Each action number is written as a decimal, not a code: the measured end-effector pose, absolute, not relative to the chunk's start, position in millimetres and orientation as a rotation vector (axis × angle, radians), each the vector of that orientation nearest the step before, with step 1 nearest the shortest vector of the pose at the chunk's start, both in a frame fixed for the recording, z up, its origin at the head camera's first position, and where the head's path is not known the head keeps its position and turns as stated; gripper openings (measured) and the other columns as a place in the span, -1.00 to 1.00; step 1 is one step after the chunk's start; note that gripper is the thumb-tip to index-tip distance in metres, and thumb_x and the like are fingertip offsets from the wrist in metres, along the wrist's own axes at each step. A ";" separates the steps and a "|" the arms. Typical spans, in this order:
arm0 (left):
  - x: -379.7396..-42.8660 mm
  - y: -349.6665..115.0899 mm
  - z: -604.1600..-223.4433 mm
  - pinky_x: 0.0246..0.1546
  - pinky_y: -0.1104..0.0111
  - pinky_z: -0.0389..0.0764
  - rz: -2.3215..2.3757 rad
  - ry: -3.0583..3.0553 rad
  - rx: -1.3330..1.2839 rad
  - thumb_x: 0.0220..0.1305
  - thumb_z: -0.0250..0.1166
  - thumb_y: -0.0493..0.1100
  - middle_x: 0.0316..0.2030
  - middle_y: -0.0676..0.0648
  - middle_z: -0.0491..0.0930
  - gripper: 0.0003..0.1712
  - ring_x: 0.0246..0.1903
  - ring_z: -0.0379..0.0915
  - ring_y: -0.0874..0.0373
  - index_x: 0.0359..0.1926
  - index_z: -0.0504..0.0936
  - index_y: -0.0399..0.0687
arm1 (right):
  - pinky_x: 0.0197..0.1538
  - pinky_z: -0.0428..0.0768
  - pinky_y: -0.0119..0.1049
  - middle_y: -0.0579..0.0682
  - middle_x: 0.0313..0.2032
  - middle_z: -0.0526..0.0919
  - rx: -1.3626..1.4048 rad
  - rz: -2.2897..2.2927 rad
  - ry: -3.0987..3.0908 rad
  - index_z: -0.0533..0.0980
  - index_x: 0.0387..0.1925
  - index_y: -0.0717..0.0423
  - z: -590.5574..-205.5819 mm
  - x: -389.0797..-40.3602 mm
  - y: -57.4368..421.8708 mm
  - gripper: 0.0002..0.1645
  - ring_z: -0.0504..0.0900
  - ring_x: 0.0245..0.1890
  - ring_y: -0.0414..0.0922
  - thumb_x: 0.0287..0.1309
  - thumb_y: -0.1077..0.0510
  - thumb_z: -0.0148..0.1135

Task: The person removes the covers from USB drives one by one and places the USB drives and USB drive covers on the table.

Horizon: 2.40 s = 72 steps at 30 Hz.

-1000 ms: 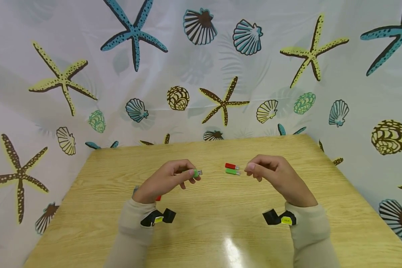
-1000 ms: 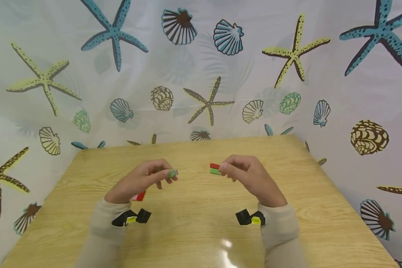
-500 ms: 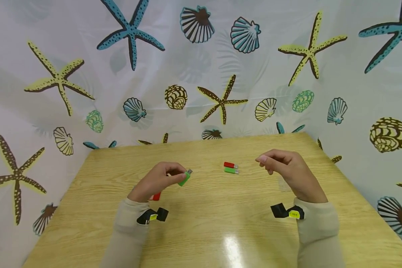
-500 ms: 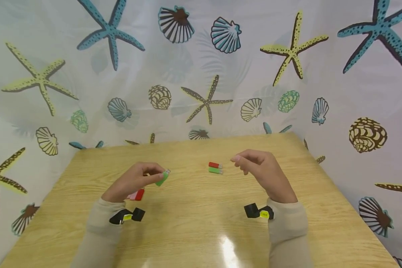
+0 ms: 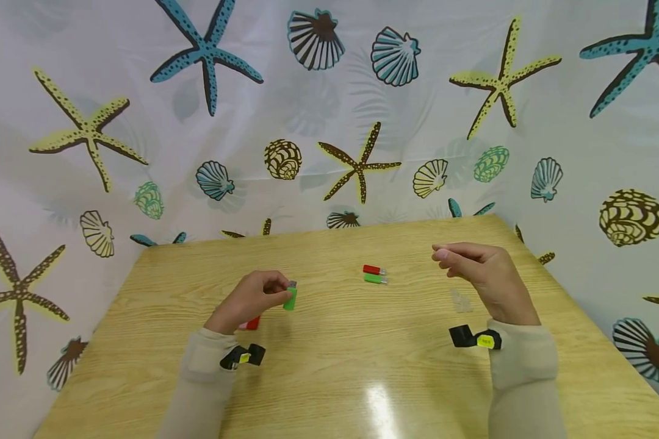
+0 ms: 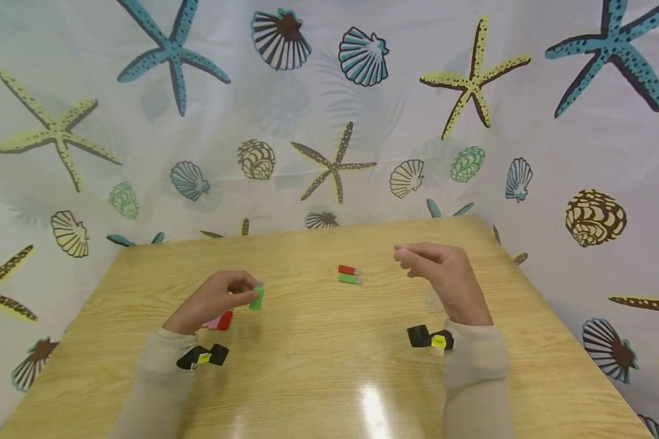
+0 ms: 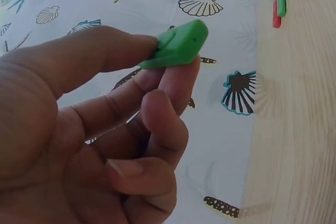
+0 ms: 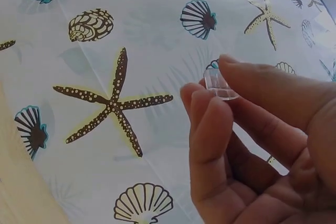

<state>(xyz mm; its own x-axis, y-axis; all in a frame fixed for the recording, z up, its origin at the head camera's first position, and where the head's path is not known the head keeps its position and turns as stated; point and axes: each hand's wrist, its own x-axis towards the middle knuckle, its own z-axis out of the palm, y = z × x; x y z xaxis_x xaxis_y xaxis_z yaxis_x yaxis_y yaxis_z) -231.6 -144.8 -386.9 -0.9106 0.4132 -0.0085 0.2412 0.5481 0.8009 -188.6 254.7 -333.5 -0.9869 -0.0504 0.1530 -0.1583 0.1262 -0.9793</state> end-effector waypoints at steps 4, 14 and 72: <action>-232.2 -150.6 -392.9 -0.21 0.22 0.59 1.285 2.599 0.537 0.30 0.26 -0.18 -0.32 -0.04 0.65 -0.83 -0.29 0.58 0.06 -0.14 0.61 -0.16 | -0.17 0.63 -0.46 -0.15 -0.18 0.73 0.140 2.044 -2.251 0.60 0.02 0.29 -337.0 -190.3 261.0 -0.56 0.63 -0.23 -0.23 0.18 0.09 0.30; -235.5 -157.4 -401.6 -0.24 0.17 0.57 1.258 2.608 0.428 0.27 0.29 -0.18 -0.34 -0.05 0.67 -0.87 -0.27 0.59 -0.02 -0.22 0.55 -0.13 | -0.21 0.63 -0.53 -0.17 -0.24 0.72 0.139 2.111 -2.174 0.50 0.01 0.32 -358.9 -199.3 287.9 -0.65 0.68 -0.31 -0.33 0.26 0.20 0.22; -243.1 -164.4 -416.5 -0.46 0.33 0.40 0.919 2.755 0.353 0.22 0.33 -0.15 -0.43 0.00 0.61 -0.85 -0.54 0.33 0.18 -0.43 0.67 -0.11 | -0.56 0.36 -0.27 0.12 -0.18 0.63 -0.758 1.364 -2.668 0.63 -0.10 0.32 -458.4 -228.8 313.1 -0.48 0.33 -0.53 -0.11 0.17 -0.08 0.27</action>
